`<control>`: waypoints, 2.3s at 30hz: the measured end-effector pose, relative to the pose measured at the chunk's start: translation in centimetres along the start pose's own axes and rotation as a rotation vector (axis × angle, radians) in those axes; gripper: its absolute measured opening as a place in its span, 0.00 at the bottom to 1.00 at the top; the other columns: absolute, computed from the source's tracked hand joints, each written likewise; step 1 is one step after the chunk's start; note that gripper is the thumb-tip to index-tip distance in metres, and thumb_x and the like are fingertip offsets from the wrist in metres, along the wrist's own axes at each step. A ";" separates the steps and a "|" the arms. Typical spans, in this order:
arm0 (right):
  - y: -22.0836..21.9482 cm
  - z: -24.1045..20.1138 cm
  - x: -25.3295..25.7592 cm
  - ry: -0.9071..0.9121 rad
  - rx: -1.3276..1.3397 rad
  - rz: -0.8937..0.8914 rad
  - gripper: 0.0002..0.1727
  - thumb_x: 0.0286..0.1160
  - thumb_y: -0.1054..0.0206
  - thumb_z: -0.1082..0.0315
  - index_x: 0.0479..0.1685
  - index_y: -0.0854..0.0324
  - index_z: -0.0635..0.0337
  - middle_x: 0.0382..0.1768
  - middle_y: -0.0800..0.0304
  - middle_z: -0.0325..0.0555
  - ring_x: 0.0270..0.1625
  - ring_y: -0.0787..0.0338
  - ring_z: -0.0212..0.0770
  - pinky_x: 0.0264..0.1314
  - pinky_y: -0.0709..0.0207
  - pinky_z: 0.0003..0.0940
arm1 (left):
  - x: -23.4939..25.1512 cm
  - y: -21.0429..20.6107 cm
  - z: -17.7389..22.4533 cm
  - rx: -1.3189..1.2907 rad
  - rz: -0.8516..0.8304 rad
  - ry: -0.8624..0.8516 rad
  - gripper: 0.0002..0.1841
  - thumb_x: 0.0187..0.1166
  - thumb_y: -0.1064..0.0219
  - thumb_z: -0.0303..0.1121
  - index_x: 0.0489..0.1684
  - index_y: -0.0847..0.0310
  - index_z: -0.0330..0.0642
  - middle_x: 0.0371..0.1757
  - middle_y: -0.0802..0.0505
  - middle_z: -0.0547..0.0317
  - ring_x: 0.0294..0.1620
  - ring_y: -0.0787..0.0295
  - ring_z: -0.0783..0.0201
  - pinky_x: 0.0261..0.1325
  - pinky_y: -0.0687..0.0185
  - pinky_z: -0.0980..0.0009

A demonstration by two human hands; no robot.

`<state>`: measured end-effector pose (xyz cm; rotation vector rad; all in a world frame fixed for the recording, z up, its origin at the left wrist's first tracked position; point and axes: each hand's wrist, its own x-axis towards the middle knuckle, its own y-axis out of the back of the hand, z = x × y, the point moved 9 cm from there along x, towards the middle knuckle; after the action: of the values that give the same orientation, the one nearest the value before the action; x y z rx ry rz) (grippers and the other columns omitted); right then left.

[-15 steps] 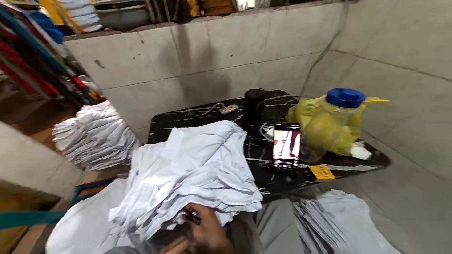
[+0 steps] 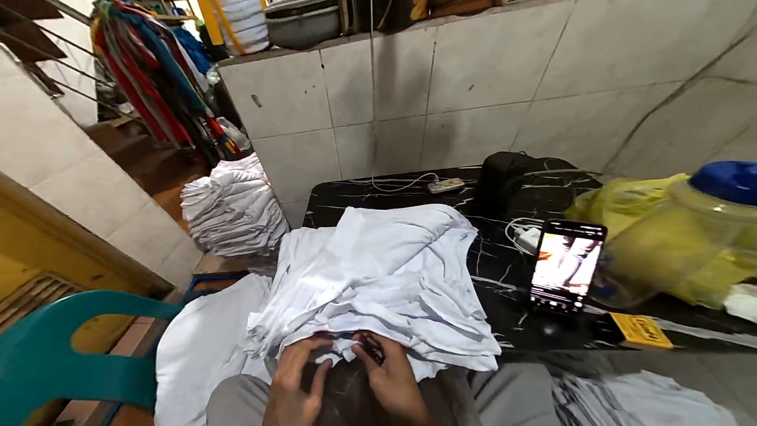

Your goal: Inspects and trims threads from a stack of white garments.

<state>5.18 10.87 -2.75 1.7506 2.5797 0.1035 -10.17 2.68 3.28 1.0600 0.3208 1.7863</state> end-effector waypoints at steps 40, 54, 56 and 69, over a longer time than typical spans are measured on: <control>3.4 -1.4 -0.5 -0.055 -0.508 -0.284 0.18 0.83 0.38 0.66 0.69 0.16 0.56 0.60 0.08 0.55 0.64 0.09 0.55 0.67 0.21 0.64 | 0.6 -5.3 2.8 0.093 -0.094 -0.336 0.09 0.83 0.35 0.30 0.40 0.08 0.39 0.47 0.04 0.47 0.53 0.07 0.57 0.64 0.15 0.67; 2.7 -4.8 -2.2 0.364 -0.911 -0.139 0.19 0.83 0.35 0.53 0.48 0.13 0.62 0.35 0.08 0.54 0.37 0.06 0.54 0.36 0.13 0.54 | 0.8 -4.3 1.9 -0.082 0.029 -0.206 0.08 0.81 0.32 0.32 0.36 0.10 0.38 0.47 0.07 0.48 0.57 0.11 0.67 0.66 0.19 0.78; 2.3 -5.1 -2.1 0.417 -0.927 -0.072 0.18 0.83 0.35 0.53 0.48 0.13 0.61 0.35 0.08 0.52 0.34 0.06 0.53 0.32 0.13 0.50 | 1.0 -4.0 2.2 -0.093 0.037 -0.195 0.07 0.79 0.29 0.33 0.35 0.09 0.40 0.48 0.09 0.48 0.56 0.14 0.69 0.65 0.20 0.79; 4.6 -3.7 -1.1 0.370 -0.550 0.185 0.22 0.73 0.26 0.47 0.52 0.09 0.57 0.40 0.04 0.46 0.41 0.05 0.44 0.43 0.10 0.50 | 1.5 -2.6 1.1 -0.251 -0.104 -0.197 0.09 0.80 0.28 0.40 0.41 0.07 0.45 0.57 0.08 0.56 0.64 0.12 0.68 0.69 0.14 0.71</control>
<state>9.70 11.37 1.26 1.8571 2.2513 1.1149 -7.93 4.89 3.02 1.0095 0.0287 1.5680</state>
